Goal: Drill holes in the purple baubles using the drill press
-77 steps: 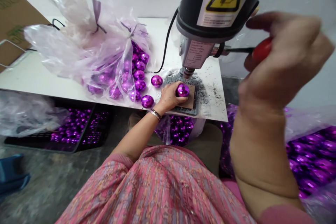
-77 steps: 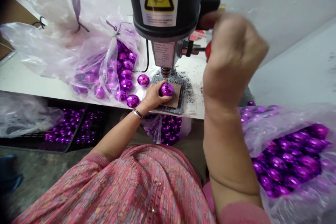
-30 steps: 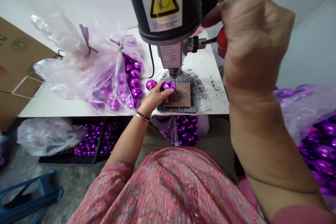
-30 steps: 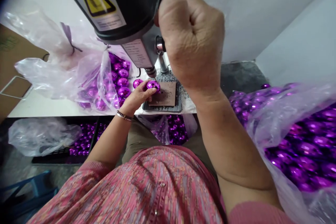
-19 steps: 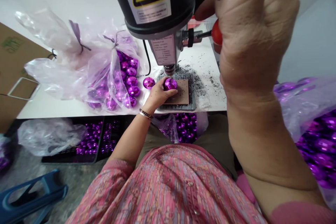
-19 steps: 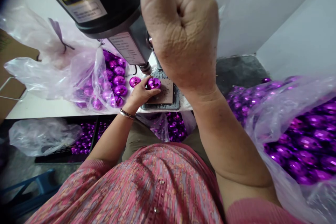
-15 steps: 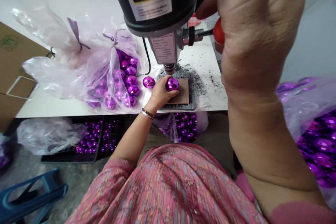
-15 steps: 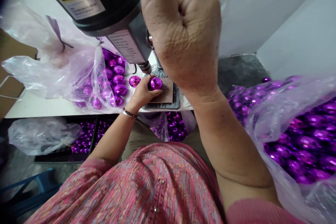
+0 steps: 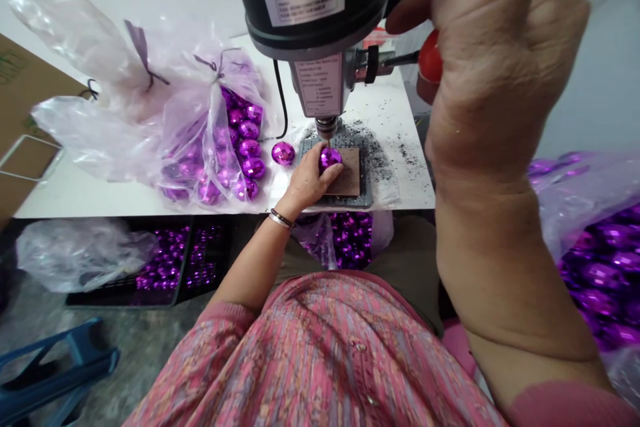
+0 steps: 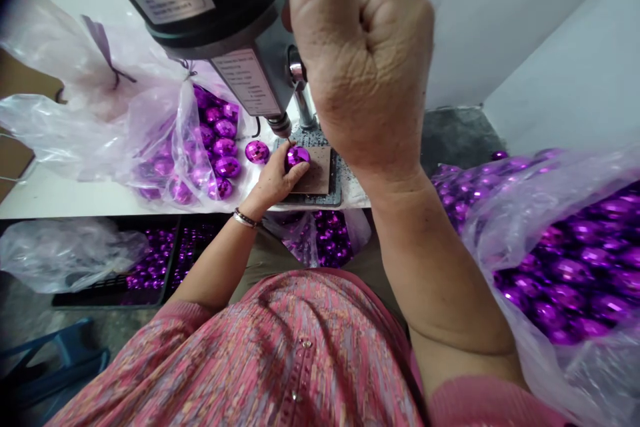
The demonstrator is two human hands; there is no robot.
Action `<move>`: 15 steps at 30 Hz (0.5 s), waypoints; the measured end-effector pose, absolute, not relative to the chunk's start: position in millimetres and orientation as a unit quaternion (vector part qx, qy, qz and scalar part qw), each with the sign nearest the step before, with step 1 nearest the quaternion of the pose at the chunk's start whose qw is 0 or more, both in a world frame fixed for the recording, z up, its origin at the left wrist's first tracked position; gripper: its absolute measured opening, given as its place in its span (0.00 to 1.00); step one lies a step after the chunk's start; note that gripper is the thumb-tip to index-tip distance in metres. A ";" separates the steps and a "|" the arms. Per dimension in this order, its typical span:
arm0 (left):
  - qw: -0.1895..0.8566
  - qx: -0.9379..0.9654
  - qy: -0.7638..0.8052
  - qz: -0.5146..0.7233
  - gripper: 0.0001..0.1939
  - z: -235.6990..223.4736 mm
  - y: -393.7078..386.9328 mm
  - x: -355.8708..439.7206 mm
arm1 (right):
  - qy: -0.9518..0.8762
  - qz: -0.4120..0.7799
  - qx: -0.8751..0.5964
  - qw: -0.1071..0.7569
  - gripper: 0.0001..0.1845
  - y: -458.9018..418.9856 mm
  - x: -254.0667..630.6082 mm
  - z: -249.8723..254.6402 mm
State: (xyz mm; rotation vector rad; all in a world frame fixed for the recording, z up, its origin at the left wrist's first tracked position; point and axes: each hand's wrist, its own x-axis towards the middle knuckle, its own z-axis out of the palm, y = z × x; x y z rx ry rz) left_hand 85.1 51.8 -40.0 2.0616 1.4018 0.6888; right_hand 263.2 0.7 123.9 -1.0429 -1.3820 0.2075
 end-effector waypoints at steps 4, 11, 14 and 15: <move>0.346 0.734 0.526 0.255 0.29 -32.0 61.0 75.4 | -0.581 0.138 -0.457 0.659 0.34 -0.2 261.9 129.1; 0.385 0.735 0.502 0.242 0.24 -26.1 75.0 69.9 | -0.578 0.144 -0.507 0.623 0.37 -5.5 257.5 140.8; 0.386 0.739 0.502 0.231 0.20 -20.4 73.4 72.6 | -0.549 0.159 -0.536 0.621 0.36 -6.4 256.2 147.7; 0.385 0.737 0.506 0.227 0.19 -18.1 72.4 73.5 | -0.546 0.169 -0.531 0.626 0.34 -6.0 256.8 149.9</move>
